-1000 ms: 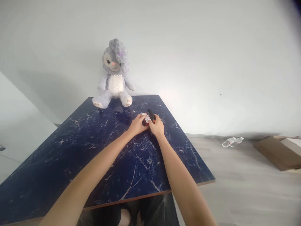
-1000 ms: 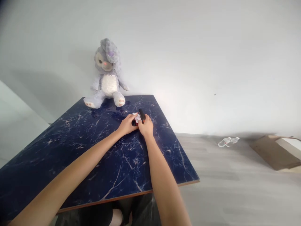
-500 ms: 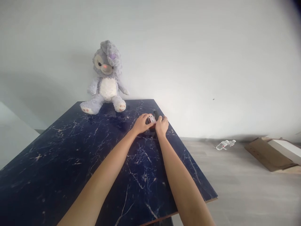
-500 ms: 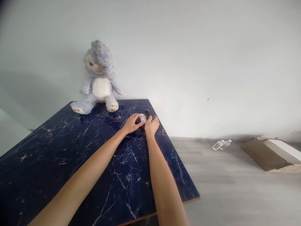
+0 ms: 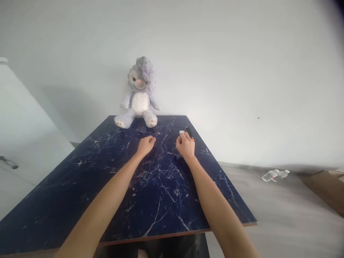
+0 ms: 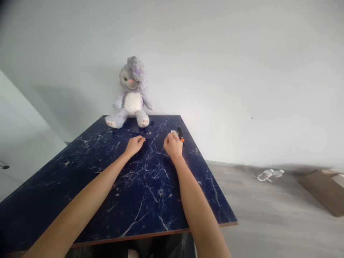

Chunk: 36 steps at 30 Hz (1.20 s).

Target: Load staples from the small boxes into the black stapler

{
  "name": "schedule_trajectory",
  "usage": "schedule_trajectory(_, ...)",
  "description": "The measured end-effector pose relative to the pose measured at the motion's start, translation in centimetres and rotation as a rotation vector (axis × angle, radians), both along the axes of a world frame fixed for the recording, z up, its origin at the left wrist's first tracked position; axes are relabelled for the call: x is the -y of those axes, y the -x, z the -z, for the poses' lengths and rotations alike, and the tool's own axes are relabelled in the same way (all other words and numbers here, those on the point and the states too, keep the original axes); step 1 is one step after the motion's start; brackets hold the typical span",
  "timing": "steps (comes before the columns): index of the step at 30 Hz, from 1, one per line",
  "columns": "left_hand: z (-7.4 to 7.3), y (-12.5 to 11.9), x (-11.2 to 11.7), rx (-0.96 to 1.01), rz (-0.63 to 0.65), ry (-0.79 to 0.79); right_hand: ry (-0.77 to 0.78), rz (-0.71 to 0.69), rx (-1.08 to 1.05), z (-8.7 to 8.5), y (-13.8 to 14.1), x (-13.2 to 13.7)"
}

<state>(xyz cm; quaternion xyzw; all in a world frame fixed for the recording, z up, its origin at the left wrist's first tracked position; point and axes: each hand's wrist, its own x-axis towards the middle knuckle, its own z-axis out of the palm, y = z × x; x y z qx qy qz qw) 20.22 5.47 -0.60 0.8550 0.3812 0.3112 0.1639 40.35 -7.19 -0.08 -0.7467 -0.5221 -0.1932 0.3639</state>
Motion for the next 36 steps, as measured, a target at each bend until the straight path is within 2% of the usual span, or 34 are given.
schedule_trajectory(3,0.1,4.4,1.7,-0.147,0.026,-0.029,0.111,-0.163,0.083,0.1,1.7,-0.6)
schedule_trajectory(5,0.2,6.2,3.3,-0.244,0.061,-0.052,0.192,-0.287,0.129,0.3,3.1,-1.1)
schedule_trajectory(8,0.2,7.2,5.1,-0.343,0.076,-0.076,0.314,-0.471,0.196,0.6,5.9,-1.6)
schedule_trajectory(12,-0.3,7.1,5.7,-0.399,0.067,-0.095,0.421,-0.623,0.248,1.0,9.5,-1.3)
schedule_trajectory(16,-0.6,7.2,5.5,-0.424,0.068,-0.105,0.440,-0.633,0.211,1.5,10.9,-1.0)
schedule_trajectory(23,-0.5,7.4,5.5,-0.437,0.082,-0.115,0.404,-0.624,0.103,1.6,10.5,-1.1)
schedule_trajectory(36,-0.8,7.4,5.5,-0.421,0.122,-0.080,0.395,-0.633,0.053,1.6,10.7,-0.9)
